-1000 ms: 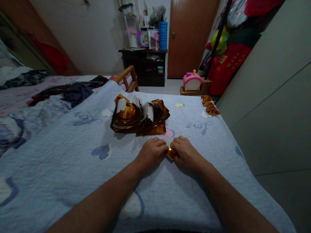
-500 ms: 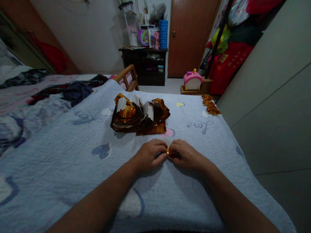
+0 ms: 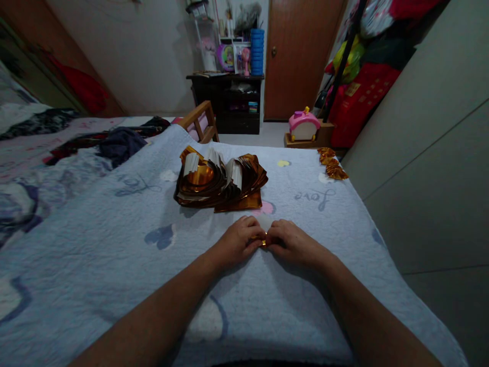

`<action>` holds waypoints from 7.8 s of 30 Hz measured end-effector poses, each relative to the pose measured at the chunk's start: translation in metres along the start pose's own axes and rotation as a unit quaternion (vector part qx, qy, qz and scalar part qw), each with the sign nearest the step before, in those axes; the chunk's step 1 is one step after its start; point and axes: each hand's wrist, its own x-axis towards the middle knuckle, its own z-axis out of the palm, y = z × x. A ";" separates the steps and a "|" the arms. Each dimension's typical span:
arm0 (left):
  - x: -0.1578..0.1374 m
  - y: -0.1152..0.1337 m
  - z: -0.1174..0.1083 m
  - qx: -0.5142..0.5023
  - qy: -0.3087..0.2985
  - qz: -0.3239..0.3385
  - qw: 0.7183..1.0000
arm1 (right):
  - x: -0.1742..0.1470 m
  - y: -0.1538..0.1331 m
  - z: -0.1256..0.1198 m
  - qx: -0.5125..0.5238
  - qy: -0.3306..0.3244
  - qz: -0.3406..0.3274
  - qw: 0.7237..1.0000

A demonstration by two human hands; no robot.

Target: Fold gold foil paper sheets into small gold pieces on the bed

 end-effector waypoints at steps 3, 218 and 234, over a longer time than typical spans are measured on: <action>0.001 0.001 0.001 -0.025 -0.005 0.003 1.000 | 0.001 0.000 -0.001 0.015 -0.004 0.005 1.000; 0.003 0.008 0.006 -0.399 0.126 -0.162 0.894 | 0.011 0.001 0.009 0.191 0.126 0.139 0.964; 0.010 0.019 0.000 -0.482 0.088 -0.186 0.852 | 0.009 0.001 0.002 0.477 0.164 0.148 0.851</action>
